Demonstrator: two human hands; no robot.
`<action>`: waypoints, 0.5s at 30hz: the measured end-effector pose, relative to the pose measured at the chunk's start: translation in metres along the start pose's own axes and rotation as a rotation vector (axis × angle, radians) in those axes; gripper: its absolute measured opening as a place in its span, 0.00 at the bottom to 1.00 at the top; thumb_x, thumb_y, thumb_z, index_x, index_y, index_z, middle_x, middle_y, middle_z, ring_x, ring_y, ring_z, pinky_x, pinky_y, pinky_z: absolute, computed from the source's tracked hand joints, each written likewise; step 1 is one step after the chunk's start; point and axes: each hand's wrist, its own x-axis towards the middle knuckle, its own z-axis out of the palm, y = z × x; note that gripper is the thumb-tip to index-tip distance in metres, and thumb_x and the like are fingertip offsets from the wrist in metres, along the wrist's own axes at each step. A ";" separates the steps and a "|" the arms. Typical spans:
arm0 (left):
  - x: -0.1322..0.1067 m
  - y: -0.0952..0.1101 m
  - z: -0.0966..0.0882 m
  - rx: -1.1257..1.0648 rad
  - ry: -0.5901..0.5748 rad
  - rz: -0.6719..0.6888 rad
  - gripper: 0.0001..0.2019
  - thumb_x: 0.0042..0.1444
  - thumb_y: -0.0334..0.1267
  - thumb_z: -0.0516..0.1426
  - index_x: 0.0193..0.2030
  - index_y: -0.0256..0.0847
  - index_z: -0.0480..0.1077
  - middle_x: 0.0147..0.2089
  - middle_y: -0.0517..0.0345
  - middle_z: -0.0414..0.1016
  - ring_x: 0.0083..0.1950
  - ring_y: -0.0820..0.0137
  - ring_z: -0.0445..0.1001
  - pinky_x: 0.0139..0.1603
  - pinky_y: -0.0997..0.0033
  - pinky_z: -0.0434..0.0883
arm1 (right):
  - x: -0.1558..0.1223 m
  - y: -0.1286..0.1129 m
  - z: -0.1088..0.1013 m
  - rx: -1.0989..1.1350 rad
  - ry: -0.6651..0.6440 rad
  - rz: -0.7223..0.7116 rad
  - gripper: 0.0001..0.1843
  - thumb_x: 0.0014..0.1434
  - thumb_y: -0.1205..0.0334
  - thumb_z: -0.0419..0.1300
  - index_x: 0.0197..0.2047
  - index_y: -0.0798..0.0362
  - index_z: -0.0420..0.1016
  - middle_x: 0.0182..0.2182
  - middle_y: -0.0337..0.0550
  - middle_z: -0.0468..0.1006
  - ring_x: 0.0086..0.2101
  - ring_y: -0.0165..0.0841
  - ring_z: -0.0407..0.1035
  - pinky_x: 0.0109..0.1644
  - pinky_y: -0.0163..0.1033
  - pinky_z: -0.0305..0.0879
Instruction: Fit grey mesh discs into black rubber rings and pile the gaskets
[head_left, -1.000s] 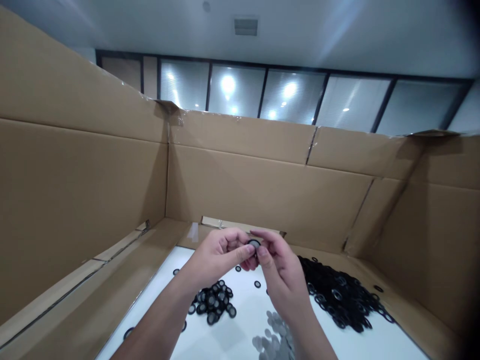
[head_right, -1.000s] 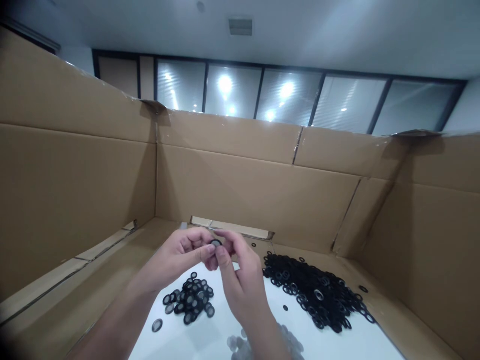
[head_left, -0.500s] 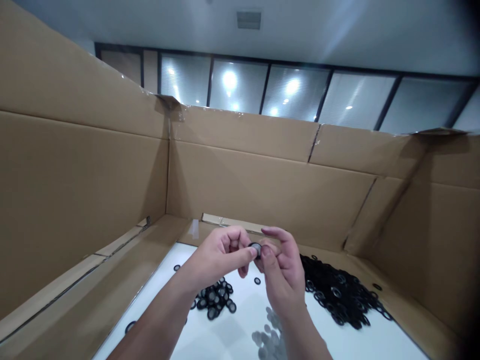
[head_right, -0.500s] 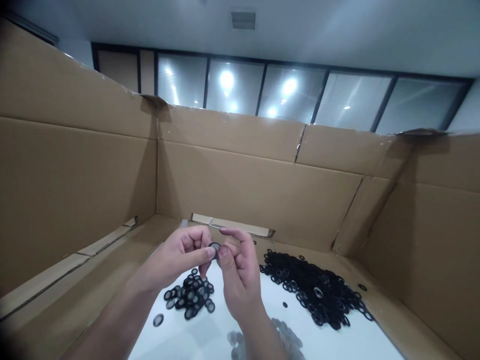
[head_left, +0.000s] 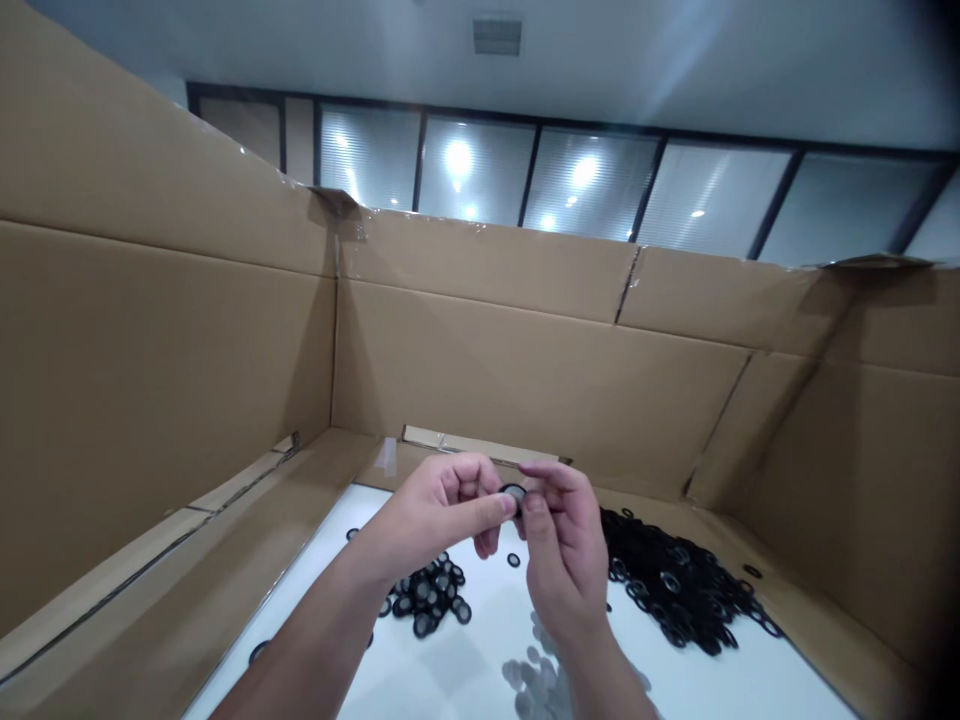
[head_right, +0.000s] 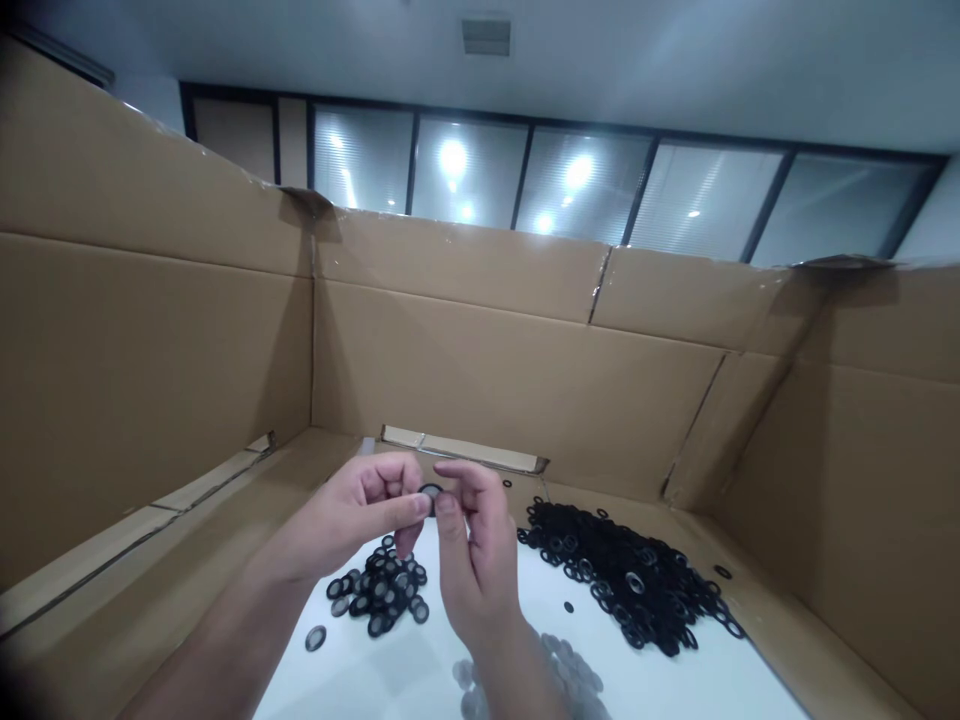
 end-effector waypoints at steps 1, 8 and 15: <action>0.000 0.001 0.000 0.004 -0.013 -0.008 0.14 0.61 0.41 0.64 0.31 0.38 0.65 0.24 0.62 0.73 0.25 0.77 0.71 0.29 0.77 0.66 | 0.000 0.000 0.000 -0.003 0.003 0.001 0.09 0.72 0.59 0.53 0.52 0.47 0.71 0.30 0.38 0.71 0.28 0.30 0.68 0.32 0.36 0.68; 0.000 -0.004 0.013 -0.049 0.004 0.014 0.13 0.61 0.40 0.63 0.31 0.38 0.64 0.22 0.64 0.70 0.23 0.78 0.69 0.27 0.79 0.65 | -0.009 -0.002 0.014 0.172 0.224 0.045 0.03 0.71 0.59 0.54 0.47 0.45 0.67 0.36 0.41 0.72 0.34 0.33 0.72 0.36 0.39 0.71; 0.000 -0.005 0.021 -0.085 0.021 0.030 0.13 0.59 0.39 0.65 0.31 0.38 0.65 0.22 0.65 0.70 0.23 0.78 0.68 0.26 0.79 0.65 | -0.008 -0.002 0.016 0.201 0.270 -0.103 0.05 0.71 0.64 0.54 0.44 0.45 0.61 0.29 0.36 0.67 0.29 0.33 0.68 0.33 0.40 0.67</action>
